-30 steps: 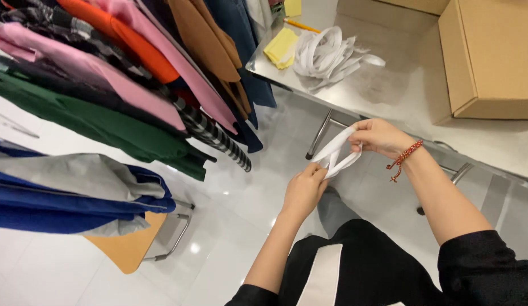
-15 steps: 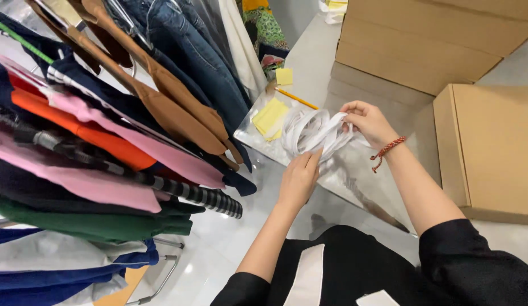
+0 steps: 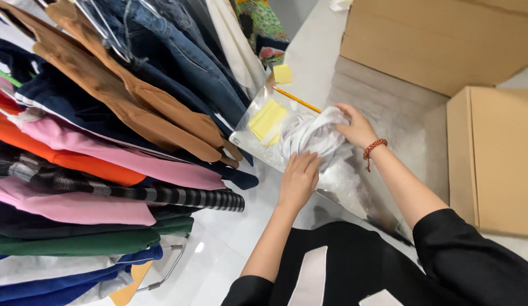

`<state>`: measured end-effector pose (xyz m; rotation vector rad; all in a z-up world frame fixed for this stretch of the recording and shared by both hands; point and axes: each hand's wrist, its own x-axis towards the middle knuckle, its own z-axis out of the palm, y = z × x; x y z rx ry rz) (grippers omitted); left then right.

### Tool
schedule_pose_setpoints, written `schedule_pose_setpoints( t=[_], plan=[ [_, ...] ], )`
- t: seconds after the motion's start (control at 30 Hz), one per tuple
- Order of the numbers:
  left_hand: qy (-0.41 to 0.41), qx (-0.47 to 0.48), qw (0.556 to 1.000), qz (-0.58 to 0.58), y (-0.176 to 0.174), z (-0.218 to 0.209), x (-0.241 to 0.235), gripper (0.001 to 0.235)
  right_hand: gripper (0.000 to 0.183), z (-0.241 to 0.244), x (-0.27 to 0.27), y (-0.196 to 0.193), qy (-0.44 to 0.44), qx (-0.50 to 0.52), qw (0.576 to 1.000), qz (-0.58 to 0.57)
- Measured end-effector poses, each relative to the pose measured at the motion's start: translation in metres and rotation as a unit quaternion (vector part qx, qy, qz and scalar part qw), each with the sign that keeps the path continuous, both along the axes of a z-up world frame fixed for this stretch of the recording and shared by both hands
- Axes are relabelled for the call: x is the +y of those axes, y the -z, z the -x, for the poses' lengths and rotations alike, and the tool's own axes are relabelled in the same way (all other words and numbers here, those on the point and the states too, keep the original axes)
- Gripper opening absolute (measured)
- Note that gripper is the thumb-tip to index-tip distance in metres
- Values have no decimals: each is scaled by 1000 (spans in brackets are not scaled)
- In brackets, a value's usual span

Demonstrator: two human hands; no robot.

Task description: The person unpacks a cardboard box, removes a plastic-wrapped brown garment, and places it on a hanger. They then take another brown garment from the rack, fold it neatly on a metal table, and prepare it for storage.

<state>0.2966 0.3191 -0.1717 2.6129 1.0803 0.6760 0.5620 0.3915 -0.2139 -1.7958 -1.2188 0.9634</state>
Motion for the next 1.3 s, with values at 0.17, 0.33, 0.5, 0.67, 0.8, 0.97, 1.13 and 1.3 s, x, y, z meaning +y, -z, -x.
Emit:
schedule_pose_setpoints(
  t=[0.17, 0.33, 0.5, 0.67, 0.8, 0.97, 1.13, 1.3],
  plan=[
    [12, -21, 999, 21, -16, -8, -33, 29, 73, 15, -85, -61, 101, 50, 994, -9],
    [79, -27, 989, 124, -22, -18, -87, 24, 53, 17, -205, -34, 172, 63, 983, 17],
    [96, -91, 921, 366, -28, -42, -159, 24, 30, 40, -348, -22, 304, 198, 932, 13],
    [115, -81, 844, 517, 15, -85, -221, 25, 28, 14, -455, -18, 430, 154, 890, 6],
    [122, -91, 817, 556, 10, -119, -258, 27, 30, -28, -508, -24, 508, 1, 860, 54],
    [116, -86, 784, 604, -17, -181, -295, 32, 26, -111, -577, -20, 464, -189, 865, -2],
    [91, -115, 679, 719, -44, -263, -348, 42, 29, -182, -616, -5, 358, -330, 870, 76],
    [58, -123, 627, 767, -42, -342, -392, 49, 51, -239, -638, -8, 249, -184, 944, 112]
  ],
)
